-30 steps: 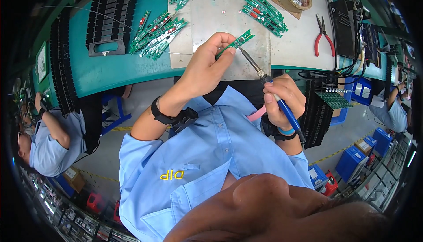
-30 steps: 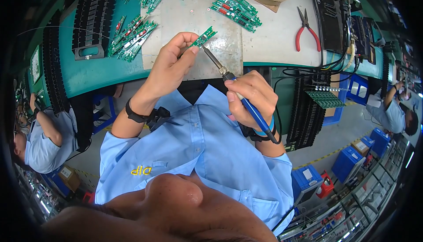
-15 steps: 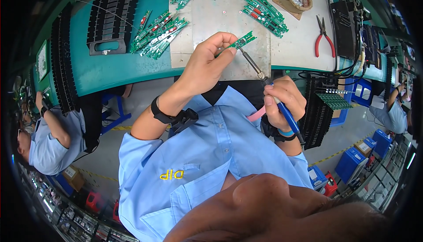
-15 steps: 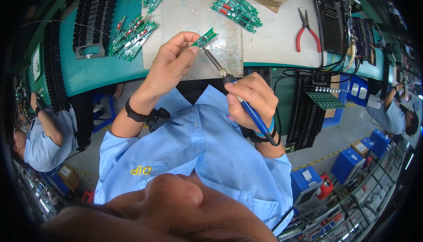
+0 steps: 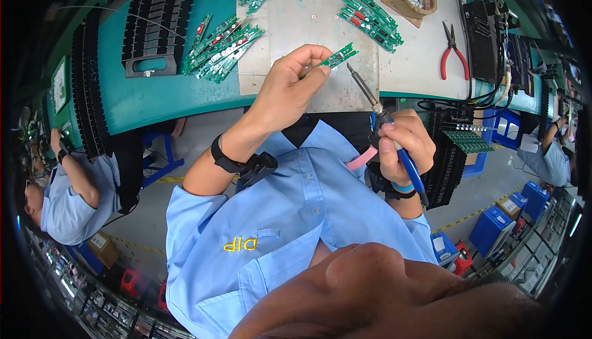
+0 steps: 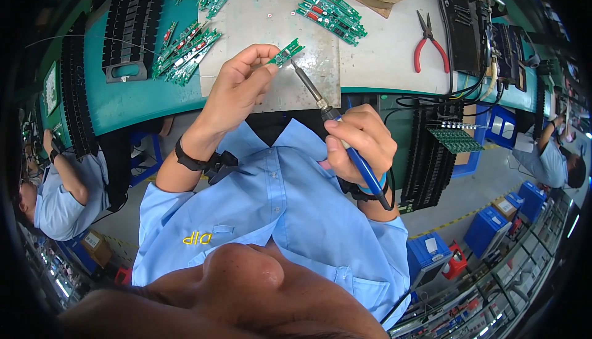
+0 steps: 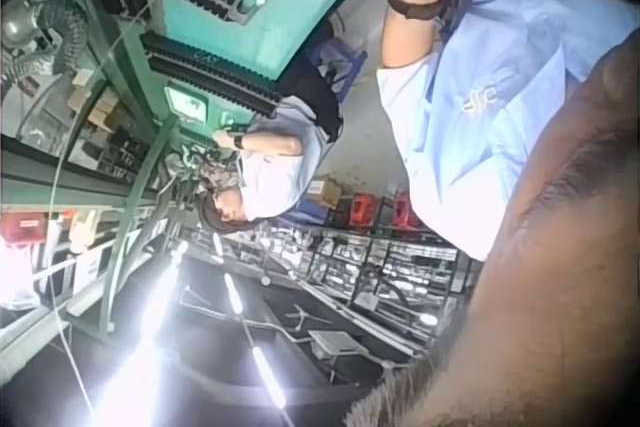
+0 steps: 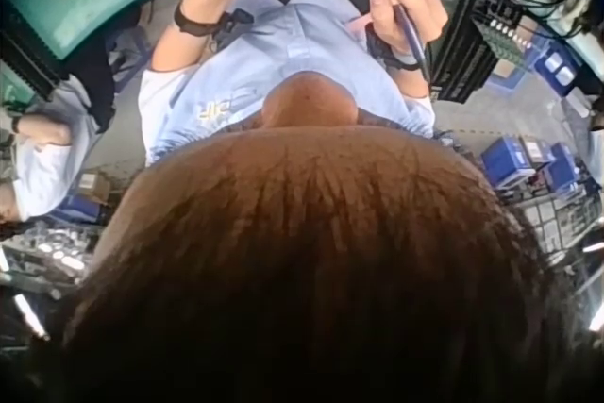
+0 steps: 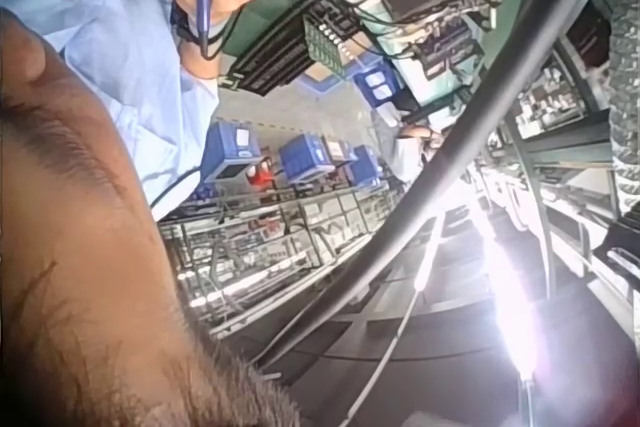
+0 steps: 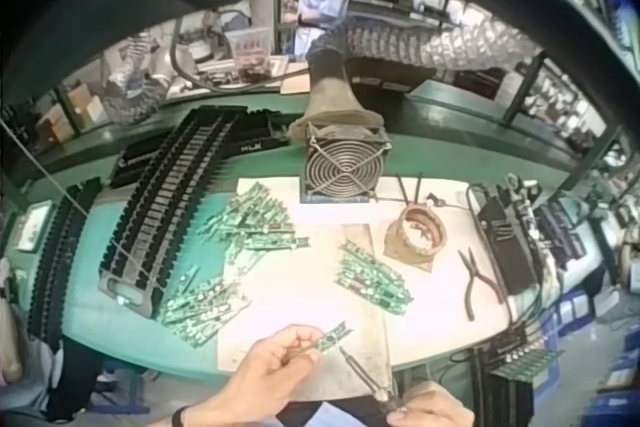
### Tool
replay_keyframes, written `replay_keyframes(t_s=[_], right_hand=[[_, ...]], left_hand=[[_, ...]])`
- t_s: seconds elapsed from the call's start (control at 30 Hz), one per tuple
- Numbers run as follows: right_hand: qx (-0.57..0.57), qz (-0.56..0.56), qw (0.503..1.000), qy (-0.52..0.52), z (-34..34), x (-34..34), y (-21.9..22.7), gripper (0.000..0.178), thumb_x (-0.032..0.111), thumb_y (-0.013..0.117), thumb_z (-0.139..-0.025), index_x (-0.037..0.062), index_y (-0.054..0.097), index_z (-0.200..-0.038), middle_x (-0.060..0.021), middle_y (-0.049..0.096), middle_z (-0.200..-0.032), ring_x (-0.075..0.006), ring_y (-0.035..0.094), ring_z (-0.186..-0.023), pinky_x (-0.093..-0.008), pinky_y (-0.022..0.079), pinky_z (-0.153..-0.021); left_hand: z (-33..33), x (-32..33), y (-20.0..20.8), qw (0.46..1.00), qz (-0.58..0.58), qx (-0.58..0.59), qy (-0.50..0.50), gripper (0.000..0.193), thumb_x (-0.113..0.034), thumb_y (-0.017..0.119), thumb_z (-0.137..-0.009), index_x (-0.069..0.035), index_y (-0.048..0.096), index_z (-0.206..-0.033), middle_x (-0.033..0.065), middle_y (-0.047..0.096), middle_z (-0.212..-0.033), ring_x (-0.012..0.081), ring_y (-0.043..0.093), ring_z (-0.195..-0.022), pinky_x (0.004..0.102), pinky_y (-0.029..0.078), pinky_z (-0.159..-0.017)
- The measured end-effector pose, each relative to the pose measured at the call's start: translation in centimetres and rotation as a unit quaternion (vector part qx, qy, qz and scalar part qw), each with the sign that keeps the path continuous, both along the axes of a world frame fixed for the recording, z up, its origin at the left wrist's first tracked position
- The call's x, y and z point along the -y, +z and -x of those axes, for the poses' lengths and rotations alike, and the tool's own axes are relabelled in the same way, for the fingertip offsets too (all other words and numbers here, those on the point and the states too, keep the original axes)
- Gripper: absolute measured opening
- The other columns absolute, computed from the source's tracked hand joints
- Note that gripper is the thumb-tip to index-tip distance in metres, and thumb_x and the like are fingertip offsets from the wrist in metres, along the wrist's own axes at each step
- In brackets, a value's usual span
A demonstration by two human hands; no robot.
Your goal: Soldering small electronic components onto printed circuit board strips.
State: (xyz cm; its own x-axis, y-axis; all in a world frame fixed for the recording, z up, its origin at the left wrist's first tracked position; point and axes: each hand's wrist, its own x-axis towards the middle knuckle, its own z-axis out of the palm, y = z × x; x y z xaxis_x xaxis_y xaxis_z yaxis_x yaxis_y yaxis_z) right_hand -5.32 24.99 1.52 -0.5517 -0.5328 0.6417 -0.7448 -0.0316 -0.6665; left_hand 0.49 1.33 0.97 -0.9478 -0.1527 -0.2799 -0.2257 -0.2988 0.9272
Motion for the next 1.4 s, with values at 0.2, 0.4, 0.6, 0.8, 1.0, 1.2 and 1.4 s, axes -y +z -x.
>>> replay_keyframes(t_s=[0.2, 0.4, 0.6, 0.8, 1.0, 1.2, 1.4], right_hand=[[-0.004, 0.051, 0.998, -0.034, 0.5, -0.1, 0.4, 0.025, -0.002, 0.073, -0.08, -0.0029, 0.072, -0.105, -0.0137, 0.067, -0.08, -0.0251, 0.061, -0.065, -0.0348, 0.049, -0.059], [-0.012, 0.055, 0.997, -0.056, 0.7, 0.0, 0.4, 0.024, 0.002, 0.07, -0.084, -0.0034, 0.069, -0.108, -0.0138, 0.067, -0.08, -0.0238, 0.061, -0.067, -0.0358, 0.05, -0.062], [-0.005, 0.039, 0.998, -0.048, 0.6, 0.1, 0.5, 0.024, 0.002, 0.069, -0.086, -0.0036, 0.069, -0.109, -0.014, 0.067, -0.081, -0.023, 0.061, -0.068, -0.0348, 0.05, -0.063], [-0.008, 0.048, 0.998, -0.05, 0.6, 0.2, 0.1, 0.024, 0.001, 0.069, -0.085, -0.0041, 0.069, -0.109, -0.0144, 0.067, -0.082, -0.0219, 0.061, -0.067, -0.033, 0.049, -0.062], [-0.006, 0.048, 0.997, -0.052, 0.7, 0.4, 0.0, 0.024, 0.002, 0.069, -0.086, -0.0047, 0.068, -0.109, -0.0144, 0.067, -0.082, -0.0224, 0.061, -0.067, -0.0335, 0.049, -0.061], [-0.008, 0.043, 0.998, -0.047, 0.8, 0.1, -0.2, 0.024, 0.004, 0.07, -0.086, -0.0046, 0.068, -0.108, -0.0148, 0.067, -0.08, -0.0234, 0.061, -0.067, -0.0342, 0.049, -0.063], [-0.024, 0.042, 0.997, -0.06, 0.8, 0.4, 0.1, 0.025, 0.001, 0.067, -0.09, -0.0036, 0.067, -0.115, -0.0154, 0.068, -0.084, -0.0228, 0.061, -0.071, -0.0338, 0.051, -0.066]], left_hand=[[0.1, 1.5, -0.2, 0.974, -0.224, 0.027, -0.024, 0.02, -0.01, 0.059, -0.105, -0.003, 0.061, -0.123, -0.0063, 0.051, -0.085, 0.0029, 0.038, -0.066, 0.0219, 0.031, -0.054], [0.0, 2.8, -0.9, 0.911, -0.409, 0.029, -0.055, 0.02, -0.012, 0.055, -0.106, -0.004, 0.058, -0.124, -0.0029, 0.05, -0.091, 0.0051, 0.035, -0.064, 0.0207, 0.028, -0.05], [-0.2, 3.1, -1.8, 0.834, -0.544, -0.025, -0.092, 0.022, -0.012, 0.049, -0.107, -0.004, 0.053, -0.127, 0.0, 0.048, -0.096, 0.0064, 0.035, -0.064, 0.0208, 0.029, -0.049], [-0.3, 2.9, -1.6, 0.825, -0.558, -0.029, -0.085, 0.022, -0.011, 0.048, -0.108, -0.003, 0.052, -0.127, 0.0004, 0.047, -0.097, 0.0066, 0.035, -0.064, 0.0213, 0.029, -0.051], [-0.7, 2.2, -0.1, 0.958, -0.285, -0.024, -0.033, 0.025, -0.017, 0.048, -0.112, -0.003, 0.051, -0.132, -0.0008, 0.05, -0.098, 0.0064, 0.036, -0.067, 0.022, 0.029, -0.054], [-0.8, 1.4, -0.2, 0.985, -0.167, -0.04, -0.005, 0.027, -0.023, 0.048, -0.115, -0.004, 0.053, -0.134, -0.0018, 0.051, -0.093, 0.0053, 0.038, -0.07, 0.0219, 0.03, -0.058], [-0.6, 0.6, -0.8, 0.995, -0.027, -0.097, 0.008, 0.022, -0.02, 0.052, -0.114, -0.005, 0.058, -0.128, -0.0018, 0.055, -0.093, 0.0048, 0.044, -0.073, 0.0209, 0.035, -0.064]])
